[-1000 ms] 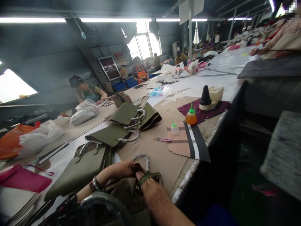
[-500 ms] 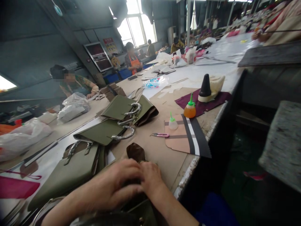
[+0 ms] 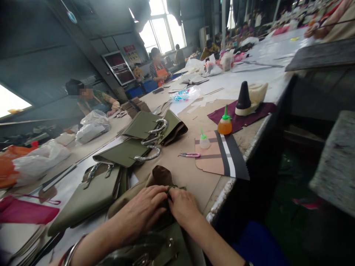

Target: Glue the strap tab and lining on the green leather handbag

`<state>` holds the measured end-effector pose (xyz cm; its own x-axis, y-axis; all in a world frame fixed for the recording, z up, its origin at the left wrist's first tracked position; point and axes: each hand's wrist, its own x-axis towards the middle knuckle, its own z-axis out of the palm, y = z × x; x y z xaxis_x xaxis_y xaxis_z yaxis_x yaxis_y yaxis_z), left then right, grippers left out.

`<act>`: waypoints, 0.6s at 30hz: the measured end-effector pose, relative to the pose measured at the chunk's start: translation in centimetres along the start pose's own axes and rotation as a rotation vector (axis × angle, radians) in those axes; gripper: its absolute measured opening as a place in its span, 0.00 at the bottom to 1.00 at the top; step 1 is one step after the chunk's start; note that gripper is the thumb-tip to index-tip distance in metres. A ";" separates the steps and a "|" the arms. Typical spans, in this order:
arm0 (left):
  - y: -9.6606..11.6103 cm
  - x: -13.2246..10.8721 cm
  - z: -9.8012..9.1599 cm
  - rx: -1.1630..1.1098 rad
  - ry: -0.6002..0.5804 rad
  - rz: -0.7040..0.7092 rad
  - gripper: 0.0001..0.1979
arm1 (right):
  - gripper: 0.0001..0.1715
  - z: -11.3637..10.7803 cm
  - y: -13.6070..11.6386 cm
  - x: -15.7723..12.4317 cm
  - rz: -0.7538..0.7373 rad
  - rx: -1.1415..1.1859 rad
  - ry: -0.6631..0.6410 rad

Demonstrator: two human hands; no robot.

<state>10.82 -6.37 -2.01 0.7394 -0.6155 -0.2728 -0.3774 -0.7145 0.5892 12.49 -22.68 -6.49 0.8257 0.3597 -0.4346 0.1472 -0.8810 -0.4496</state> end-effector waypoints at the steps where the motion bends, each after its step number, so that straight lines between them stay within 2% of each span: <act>1: -0.6 0.2 0.1 -0.001 -0.048 -0.077 0.12 | 0.20 0.1 0.2 -0.2 -0.008 0.018 0.012; 4: -2.4 0.6 0.9 0.002 -0.192 -0.271 0.12 | 0.26 0.5 0.8 -0.6 -0.021 0.071 0.038; 6: -3.0 0.8 1.5 0.038 -0.197 -0.341 0.10 | 0.28 0.8 1.0 -0.8 -0.021 0.094 0.058; 8: -3.1 1.2 1.8 0.096 -0.154 -0.366 0.11 | 0.30 1.1 1.1 -1.0 -0.032 0.107 0.089; 11: -2.9 2.5 2.0 0.173 -0.086 -0.316 0.21 | 0.31 1.3 1.0 -1.1 -0.039 0.114 0.132; 13: -2.9 3.5 2.0 0.206 -0.076 -0.238 0.24 | 0.31 1.4 1.0 -1.0 -0.034 0.144 0.151; 15: -3.1 4.4 2.0 0.219 -0.090 -0.151 0.20 | 0.29 1.3 1.3 -1.0 -0.029 0.238 0.168; 18: -3.6 5.0 2.1 0.194 -0.130 -0.052 0.13 | 0.26 1.1 2.2 -1.3 -0.029 0.520 0.131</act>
<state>14.68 -7.58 -7.05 0.6871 -0.6053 -0.4019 -0.4502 -0.7889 0.4183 11.14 -24.75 -7.79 0.8911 0.3114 -0.3300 -0.0904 -0.5908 -0.8017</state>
